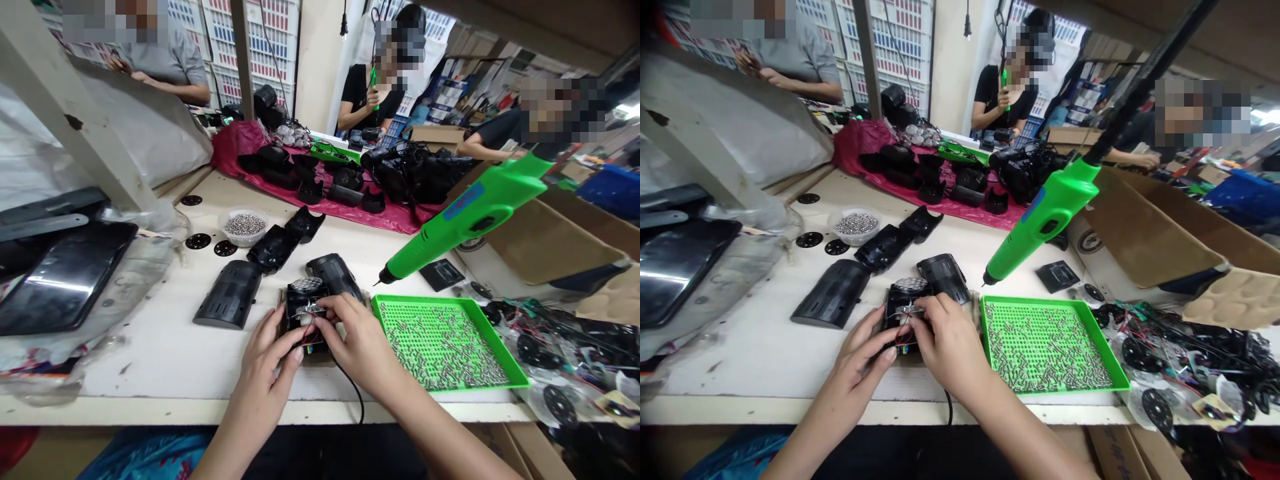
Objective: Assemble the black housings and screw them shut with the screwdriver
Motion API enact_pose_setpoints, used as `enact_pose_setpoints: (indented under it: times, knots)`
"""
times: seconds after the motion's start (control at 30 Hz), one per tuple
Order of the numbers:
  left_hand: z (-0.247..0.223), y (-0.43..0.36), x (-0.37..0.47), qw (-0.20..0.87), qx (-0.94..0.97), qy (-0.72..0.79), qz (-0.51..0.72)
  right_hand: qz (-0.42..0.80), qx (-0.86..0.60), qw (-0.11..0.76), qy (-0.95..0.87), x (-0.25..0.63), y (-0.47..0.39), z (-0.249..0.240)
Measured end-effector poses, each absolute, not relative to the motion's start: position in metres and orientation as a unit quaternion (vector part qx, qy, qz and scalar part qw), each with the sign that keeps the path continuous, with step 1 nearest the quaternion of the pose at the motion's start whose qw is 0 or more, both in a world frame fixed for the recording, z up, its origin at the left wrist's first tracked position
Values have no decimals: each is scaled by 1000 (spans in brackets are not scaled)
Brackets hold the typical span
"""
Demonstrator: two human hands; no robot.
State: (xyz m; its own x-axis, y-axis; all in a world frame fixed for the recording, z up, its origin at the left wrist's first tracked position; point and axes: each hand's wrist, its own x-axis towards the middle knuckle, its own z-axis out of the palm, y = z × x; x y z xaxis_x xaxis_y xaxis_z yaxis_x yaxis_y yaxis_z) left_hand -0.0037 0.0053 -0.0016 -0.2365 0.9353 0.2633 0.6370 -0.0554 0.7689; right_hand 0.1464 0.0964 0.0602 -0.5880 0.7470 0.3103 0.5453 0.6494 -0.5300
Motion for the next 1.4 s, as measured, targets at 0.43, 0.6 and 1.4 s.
enact_pose_setpoints:
  times: [0.43,0.6,1.4]
  knots:
    - [4,7,2,269,457,684,501,177,-390,220,-876,142,97,62]
    - [2,8,-1,260,477,681,491,80,-379,141,-911,145,106,75]
    - [-4,9,5,113,570,710,397,-29,-167,11,-985,147,140,91]
